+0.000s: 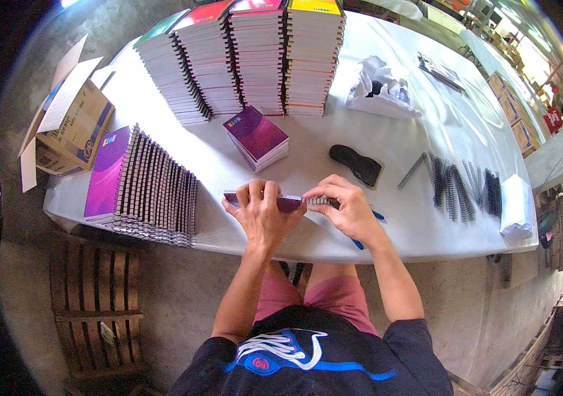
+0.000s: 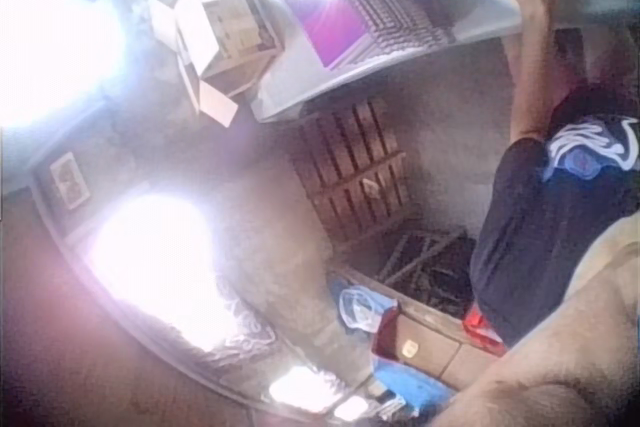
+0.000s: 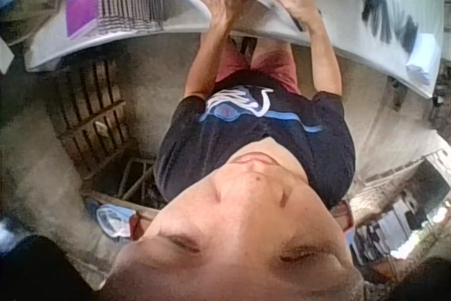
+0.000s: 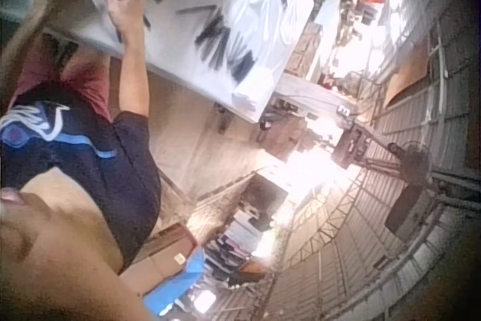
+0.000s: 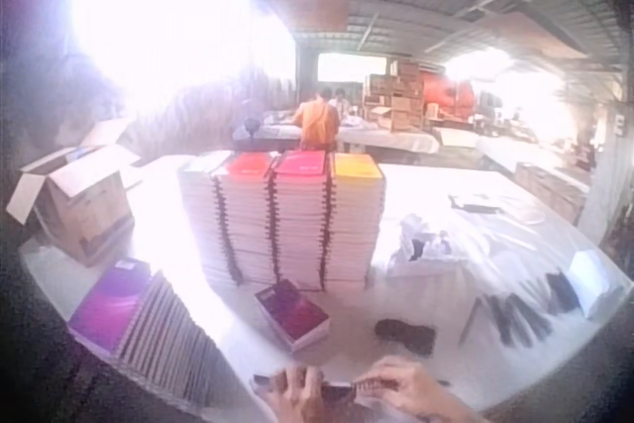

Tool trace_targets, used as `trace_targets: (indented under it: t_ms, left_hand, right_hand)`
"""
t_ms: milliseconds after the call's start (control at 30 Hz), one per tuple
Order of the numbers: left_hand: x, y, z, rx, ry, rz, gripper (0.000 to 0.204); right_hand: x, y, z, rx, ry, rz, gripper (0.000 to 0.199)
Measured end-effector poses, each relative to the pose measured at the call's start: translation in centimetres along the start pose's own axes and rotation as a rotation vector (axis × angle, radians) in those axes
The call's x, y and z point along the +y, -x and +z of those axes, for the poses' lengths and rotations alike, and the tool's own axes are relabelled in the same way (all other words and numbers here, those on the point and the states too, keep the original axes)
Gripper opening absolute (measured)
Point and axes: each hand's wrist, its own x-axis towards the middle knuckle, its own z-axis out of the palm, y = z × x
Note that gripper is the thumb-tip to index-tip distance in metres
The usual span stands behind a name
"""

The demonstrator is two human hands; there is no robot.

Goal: The person assembles spiral notebooks by picking up a pre-punched paper stack and cover, threading a plastic coil through the holes, and trimming the excess coil using a pair of pliers.

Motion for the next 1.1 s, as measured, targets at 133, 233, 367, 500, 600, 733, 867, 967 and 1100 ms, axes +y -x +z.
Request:
trace_targets:
  t_ms: [133,233,367,500,600,733,867,967,1100]
  left_hand:
    - [0.0,0.1,-0.1,-0.021,-0.006,0.003,0.052]
    - [-0.1,0.1,-0.8,0.019,0.011,0.086,0.055]
    - [-1.3,0.5,-1.7,0.092,0.088,0.201,0.052]
    - [-2.6,0.6,-0.4,0.084,0.185,0.250,0.052]
    - [-2.2,-0.1,-1.1,0.004,0.246,0.236,0.050]
    - [-2.9,-0.5,-1.6,-0.044,0.334,0.224,0.051]
    - [-2.6,-0.3,-1.8,-0.002,0.345,0.244,0.055]
    - [-2.6,-0.2,-1.6,0.016,0.334,0.233,0.058]
    - [-2.7,-0.3,-1.8,-0.024,0.344,0.204,0.059]
  right_hand:
    - [0.5,-0.4,-0.8,-0.172,-0.052,0.187,0.024]
    - [-1.5,-0.7,-0.6,-0.172,-0.216,0.425,0.023]
    - [-1.5,0.2,-0.5,-0.072,-0.068,0.182,0.021]
    - [0.1,0.6,-0.9,-0.252,0.074,0.055,0.028]
    - [1.0,-0.1,-1.8,-0.309,0.124,0.246,0.033]
    - [3.8,-0.8,-3.2,0.053,0.786,0.126,0.039]
    - [9.6,-0.5,-4.9,0.253,0.797,0.052,0.041]
    - [9.4,-1.2,-5.5,0.201,-0.053,0.365,0.037]
    - [5.1,-0.9,-1.4,-0.259,-0.834,0.020,0.020]
